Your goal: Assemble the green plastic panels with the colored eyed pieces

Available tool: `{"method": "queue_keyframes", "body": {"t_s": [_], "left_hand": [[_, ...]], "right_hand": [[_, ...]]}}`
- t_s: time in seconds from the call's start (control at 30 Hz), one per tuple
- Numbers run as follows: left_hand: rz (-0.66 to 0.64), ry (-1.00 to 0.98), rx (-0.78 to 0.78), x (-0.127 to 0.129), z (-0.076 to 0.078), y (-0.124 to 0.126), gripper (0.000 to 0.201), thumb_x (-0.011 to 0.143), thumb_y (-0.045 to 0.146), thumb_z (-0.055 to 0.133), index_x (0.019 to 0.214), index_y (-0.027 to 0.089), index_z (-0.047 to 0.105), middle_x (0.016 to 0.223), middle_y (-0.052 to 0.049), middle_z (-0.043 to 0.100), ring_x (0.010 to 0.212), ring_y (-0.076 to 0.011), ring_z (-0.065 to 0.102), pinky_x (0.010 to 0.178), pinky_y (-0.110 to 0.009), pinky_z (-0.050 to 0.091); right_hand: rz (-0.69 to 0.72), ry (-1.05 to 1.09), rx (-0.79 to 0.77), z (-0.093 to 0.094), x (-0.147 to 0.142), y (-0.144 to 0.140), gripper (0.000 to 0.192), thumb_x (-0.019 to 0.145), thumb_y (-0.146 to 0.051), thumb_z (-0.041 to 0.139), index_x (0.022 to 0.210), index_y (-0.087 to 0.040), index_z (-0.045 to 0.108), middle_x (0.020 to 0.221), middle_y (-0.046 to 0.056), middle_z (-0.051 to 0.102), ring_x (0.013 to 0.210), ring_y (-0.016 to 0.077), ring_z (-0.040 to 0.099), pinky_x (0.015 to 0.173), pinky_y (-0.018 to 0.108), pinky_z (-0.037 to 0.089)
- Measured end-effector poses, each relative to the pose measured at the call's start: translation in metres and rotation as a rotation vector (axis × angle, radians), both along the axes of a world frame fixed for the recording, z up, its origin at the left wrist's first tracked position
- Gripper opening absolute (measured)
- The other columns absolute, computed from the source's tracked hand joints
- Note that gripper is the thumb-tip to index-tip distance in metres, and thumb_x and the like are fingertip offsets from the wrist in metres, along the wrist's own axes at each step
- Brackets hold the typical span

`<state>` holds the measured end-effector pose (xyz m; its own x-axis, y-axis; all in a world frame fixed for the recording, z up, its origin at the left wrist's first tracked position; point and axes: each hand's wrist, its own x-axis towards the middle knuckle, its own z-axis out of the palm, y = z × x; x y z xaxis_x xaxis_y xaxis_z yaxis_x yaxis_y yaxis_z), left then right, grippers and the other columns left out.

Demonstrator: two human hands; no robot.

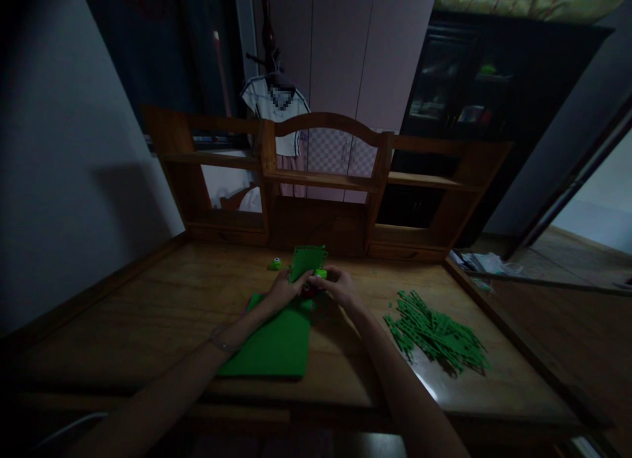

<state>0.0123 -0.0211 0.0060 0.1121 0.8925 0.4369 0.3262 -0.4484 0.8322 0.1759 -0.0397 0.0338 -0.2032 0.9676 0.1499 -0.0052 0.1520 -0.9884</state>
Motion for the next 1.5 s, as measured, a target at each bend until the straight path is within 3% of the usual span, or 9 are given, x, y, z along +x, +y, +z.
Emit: {"method": "queue_keyframes", "body": {"t_s": [0.77,1.27,1.5], "left_hand": [[0.015,-0.015,0.021,0.002,-0.001,-0.001,0.03,0.082,0.042,0.055,0.091,0.017,0.069,0.092,-0.006,0.071,0.087,-0.021,0.066,0.081,-0.032,0.051],[0.005,0.035,0.071,0.003,-0.003,-0.002,0.028,0.083,0.04,0.053,0.094,0.02,0.068,0.095,-0.004,0.07,0.089,-0.0194,0.065,0.082,-0.03,0.05],[0.009,0.068,0.097,0.003,0.0,-0.002,0.026,0.083,0.037,0.053,0.094,0.018,0.067,0.094,-0.005,0.07,0.088,-0.0198,0.065,0.081,-0.03,0.049]], "right_hand": [[-0.003,-0.021,-0.001,0.003,0.001,-0.003,0.039,0.061,-0.041,0.076,0.091,-0.018,0.066,0.088,0.005,0.068,0.077,0.0182,0.062,0.07,0.027,0.048],[-0.029,0.032,0.047,-0.009,0.001,0.002,0.039,0.061,-0.044,0.076,0.086,-0.015,0.067,0.084,0.007,0.067,0.072,0.0188,0.062,0.066,0.028,0.047],[-0.055,0.008,0.001,0.001,-0.002,-0.004,0.041,0.062,-0.047,0.075,0.087,-0.015,0.069,0.084,0.007,0.068,0.072,0.0187,0.062,0.066,0.027,0.047]]}}
